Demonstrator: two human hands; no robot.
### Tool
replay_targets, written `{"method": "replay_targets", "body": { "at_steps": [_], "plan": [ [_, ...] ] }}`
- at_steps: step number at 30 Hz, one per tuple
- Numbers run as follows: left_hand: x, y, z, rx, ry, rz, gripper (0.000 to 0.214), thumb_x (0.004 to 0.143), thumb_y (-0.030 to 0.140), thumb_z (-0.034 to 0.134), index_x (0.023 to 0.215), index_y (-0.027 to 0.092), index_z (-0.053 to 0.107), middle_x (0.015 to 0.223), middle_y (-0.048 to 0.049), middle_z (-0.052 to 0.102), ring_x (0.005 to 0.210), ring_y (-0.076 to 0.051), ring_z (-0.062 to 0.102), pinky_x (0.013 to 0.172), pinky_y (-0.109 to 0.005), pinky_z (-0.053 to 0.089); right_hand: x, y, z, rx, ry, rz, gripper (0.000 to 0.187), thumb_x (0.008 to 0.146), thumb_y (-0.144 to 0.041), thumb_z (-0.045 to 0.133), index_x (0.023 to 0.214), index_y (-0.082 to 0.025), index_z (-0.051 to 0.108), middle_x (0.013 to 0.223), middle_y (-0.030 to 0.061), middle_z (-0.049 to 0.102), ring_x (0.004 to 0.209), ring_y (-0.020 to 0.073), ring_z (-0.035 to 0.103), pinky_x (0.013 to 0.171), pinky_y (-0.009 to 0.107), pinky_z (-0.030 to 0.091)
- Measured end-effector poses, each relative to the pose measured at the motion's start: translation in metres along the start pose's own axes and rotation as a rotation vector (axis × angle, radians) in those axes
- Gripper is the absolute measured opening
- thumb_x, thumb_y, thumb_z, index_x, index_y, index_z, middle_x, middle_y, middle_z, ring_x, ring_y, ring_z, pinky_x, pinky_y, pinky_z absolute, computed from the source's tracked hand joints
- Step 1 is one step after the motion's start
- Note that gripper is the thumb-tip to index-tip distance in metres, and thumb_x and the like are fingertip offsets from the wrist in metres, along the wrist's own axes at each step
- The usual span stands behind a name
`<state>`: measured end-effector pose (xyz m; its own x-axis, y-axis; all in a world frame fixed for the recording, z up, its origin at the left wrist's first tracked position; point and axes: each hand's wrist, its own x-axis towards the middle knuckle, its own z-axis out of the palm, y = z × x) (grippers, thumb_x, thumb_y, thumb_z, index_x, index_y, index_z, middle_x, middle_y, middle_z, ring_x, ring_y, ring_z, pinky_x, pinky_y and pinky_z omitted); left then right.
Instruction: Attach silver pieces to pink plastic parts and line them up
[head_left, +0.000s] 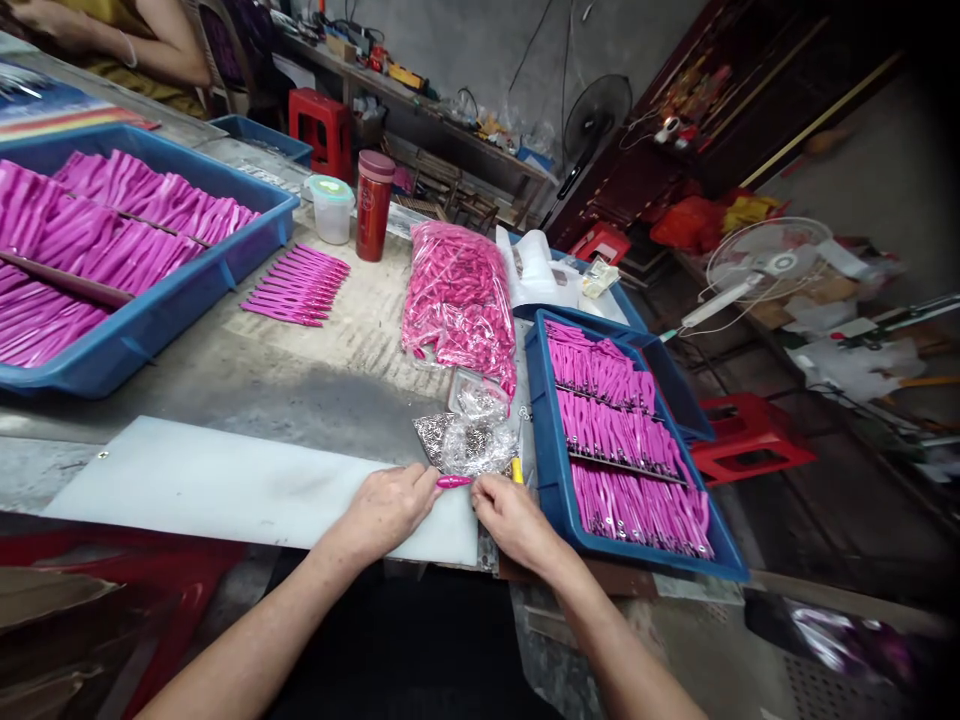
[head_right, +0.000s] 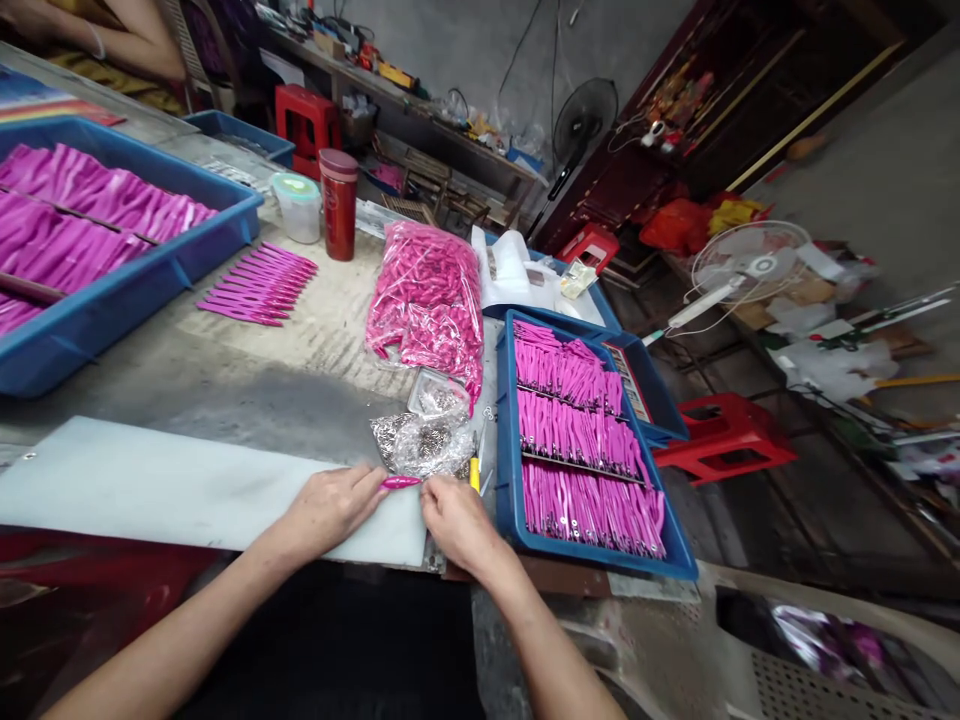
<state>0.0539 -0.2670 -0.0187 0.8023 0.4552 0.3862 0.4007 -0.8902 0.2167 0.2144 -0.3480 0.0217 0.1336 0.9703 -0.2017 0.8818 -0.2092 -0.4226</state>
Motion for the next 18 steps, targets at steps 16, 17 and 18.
{"method": "replay_targets", "body": {
  "at_steps": [16, 17, 18],
  "plan": [
    [-0.001, 0.000, 0.000, 0.038, 0.027, 0.011, 0.021, 0.086, 0.026, 0.034, 0.077, 0.018, 0.051, 0.061, 0.0005, 0.053, 0.052, -0.012, 0.051, 0.047, -0.024, 0.033, -0.008, 0.013, 0.019, -0.177, 0.101, -0.171, 0.019, 0.082, -0.013, 0.040, 0.071, -0.015, 0.055, 0.068, 0.0034, 0.055, 0.066, 0.0139, 0.051, 0.063, 0.023, 0.038],
    [-0.001, 0.000, 0.001, 0.035, 0.026, 0.013, 0.021, 0.086, 0.026, 0.034, 0.077, 0.018, 0.051, 0.061, 0.0004, 0.053, 0.052, -0.012, 0.051, 0.047, -0.023, 0.033, -0.008, 0.013, 0.022, -0.243, 0.118, -0.194, 0.020, 0.082, -0.013, 0.039, 0.071, -0.015, 0.056, 0.067, 0.0043, 0.055, 0.065, 0.0146, 0.051, 0.062, 0.024, 0.037],
    [-0.001, 0.000, 0.001, 0.030, 0.025, 0.013, 0.021, 0.086, 0.026, 0.034, 0.077, 0.018, 0.051, 0.061, 0.0002, 0.053, 0.052, -0.012, 0.051, 0.048, -0.023, 0.033, -0.009, 0.013, 0.024, -0.305, 0.137, -0.214, 0.021, 0.081, -0.012, 0.038, 0.071, -0.015, 0.056, 0.067, 0.0051, 0.055, 0.064, 0.0152, 0.050, 0.062, 0.025, 0.037]
  ]
}}
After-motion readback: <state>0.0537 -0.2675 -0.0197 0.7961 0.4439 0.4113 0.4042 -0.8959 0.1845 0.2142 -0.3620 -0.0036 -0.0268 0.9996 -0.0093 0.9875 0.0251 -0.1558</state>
